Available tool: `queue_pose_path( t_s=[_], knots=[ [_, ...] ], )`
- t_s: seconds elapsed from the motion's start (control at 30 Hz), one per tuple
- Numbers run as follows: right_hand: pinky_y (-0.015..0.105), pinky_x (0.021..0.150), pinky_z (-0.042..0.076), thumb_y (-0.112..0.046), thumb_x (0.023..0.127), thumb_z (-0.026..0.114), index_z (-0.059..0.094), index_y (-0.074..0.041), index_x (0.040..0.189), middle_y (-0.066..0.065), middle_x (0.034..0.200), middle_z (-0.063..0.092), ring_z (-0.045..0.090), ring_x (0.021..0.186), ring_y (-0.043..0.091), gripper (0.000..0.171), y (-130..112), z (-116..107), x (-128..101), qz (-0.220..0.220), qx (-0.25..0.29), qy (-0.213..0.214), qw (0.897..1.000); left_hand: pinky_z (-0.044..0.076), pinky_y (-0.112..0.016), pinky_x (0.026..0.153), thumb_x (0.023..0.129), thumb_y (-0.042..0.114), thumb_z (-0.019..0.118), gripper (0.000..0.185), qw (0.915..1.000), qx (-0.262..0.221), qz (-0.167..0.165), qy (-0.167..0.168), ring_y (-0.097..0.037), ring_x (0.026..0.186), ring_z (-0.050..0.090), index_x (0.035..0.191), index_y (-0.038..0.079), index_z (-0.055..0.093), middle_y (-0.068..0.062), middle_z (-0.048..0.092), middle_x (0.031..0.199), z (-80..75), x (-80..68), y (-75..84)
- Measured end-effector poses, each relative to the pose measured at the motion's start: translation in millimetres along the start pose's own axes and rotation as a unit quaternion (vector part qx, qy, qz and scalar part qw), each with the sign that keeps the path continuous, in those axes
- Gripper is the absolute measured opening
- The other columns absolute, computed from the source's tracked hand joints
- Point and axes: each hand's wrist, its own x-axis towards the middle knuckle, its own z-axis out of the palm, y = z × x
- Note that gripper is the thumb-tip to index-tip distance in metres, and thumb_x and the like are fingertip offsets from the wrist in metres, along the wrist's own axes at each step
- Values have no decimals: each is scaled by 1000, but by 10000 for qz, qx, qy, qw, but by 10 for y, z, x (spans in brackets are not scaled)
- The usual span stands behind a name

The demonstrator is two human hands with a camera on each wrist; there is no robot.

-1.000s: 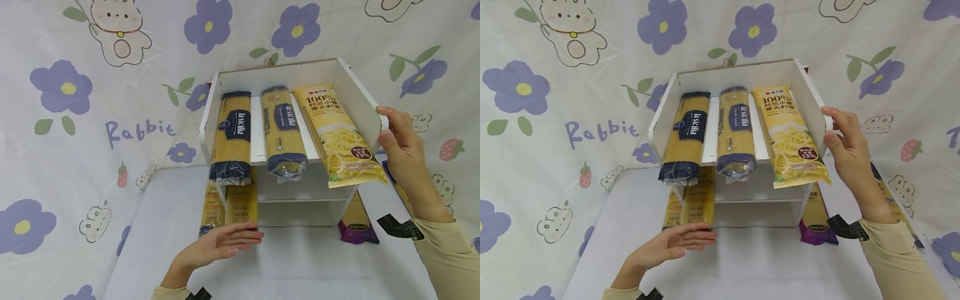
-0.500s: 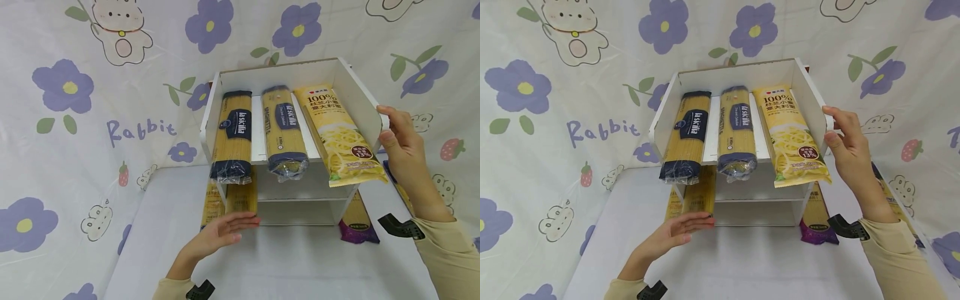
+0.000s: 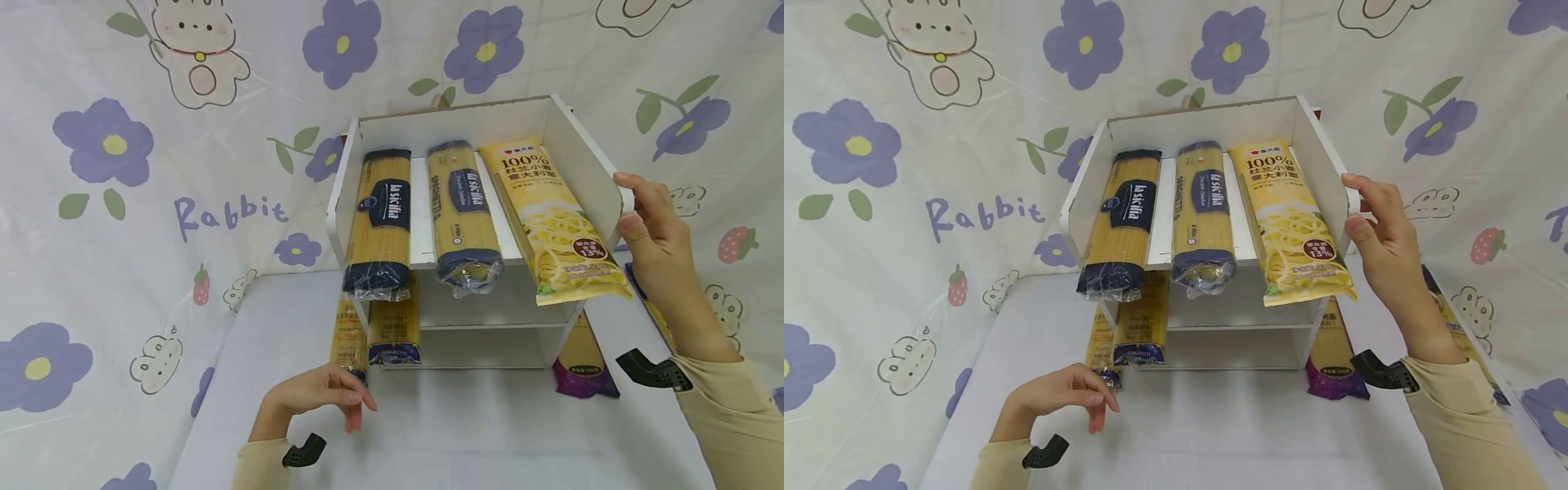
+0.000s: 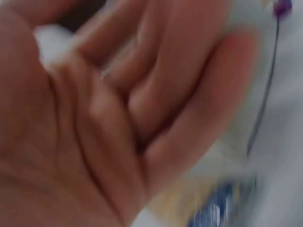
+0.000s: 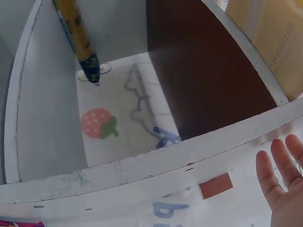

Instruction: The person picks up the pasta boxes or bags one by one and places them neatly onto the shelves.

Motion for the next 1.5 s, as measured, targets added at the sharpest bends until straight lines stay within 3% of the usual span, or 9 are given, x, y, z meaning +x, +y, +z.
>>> queue_pose_path(
  t_s=[0.07,0.1,0.23,0.33,0.43,0.73,1.0,1.23,1.5],
  knots=[
    [8,81,46,-12,104,44,46,-9,146,-10,128,51,52,103,7,42,0,6,3,-32,-21,34,10000,59,-32,72,101,27,58,40,9914,421,-387,1174,-8,70,67,114,-9,67,-5,72,80,-117,-51,-211],
    [9,80,45,-12,104,45,46,-9,146,-11,127,51,52,102,7,41,3,7,6,-51,-21,61,10000,58,-30,72,99,28,60,38,9785,702,-500,1874,-9,72,66,115,-5,68,-1,72,84,-167,-57,-326],
    [10,80,44,-13,104,46,47,-8,145,-11,125,52,53,100,6,41,18,8,10,-105,38,157,9998,54,-39,88,93,36,68,47,8900,1834,-943,4066,-23,103,63,133,13,61,-14,63,119,-298,19,-748],
    [10,80,45,-13,104,46,47,-8,145,-11,124,52,53,101,6,41,27,8,7,-101,83,171,9998,51,-47,90,92,39,70,64,8527,2476,-1395,4384,-33,112,55,148,18,46,-25,48,131,-341,114,-935],
    [10,81,45,-13,104,46,47,-8,145,-11,124,52,53,102,6,41,30,11,4,-77,79,174,9998,50,-43,80,90,40,72,73,8407,2833,-1672,4302,-32,104,52,152,18,41,-29,47,126,-372,194,-1002],
    [10,81,45,-14,104,46,48,-7,145,-11,123,52,54,101,6,41,24,13,11,-124,70,203,9997,43,-29,68,79,31,84,81,8454,2854,-1736,4167,-23,92,48,149,23,44,-21,51,111,-513,331,-988],
    [9,79,46,-14,104,45,47,-7,145,-10,124,52,54,100,7,41,22,11,15,-130,102,103,9998,51,-29,69,75,19,87,82,8802,2197,-1663,3863,-22,92,60,145,30,48,-19,58,119,-576,327,-885],
    [10,80,46,-13,104,46,47,-6,144,-7,126,52,54,103,8,41,34,2,5,-152,362,137,9991,56,-37,82,81,17,80,85,9298,1610,-1585,2906,-28,108,62,154,26,36,-22,53,138,-569,258,-707],
    [8,81,48,-15,104,46,46,-7,145,-5,128,51,53,104,10,42,11,4,19,-90,266,65,9996,54,-38,94,87,21,77,80,9619,676,-1119,2402,-26,119,59,152,36,34,-16,47,146,-553,156,-964]
  ],
)
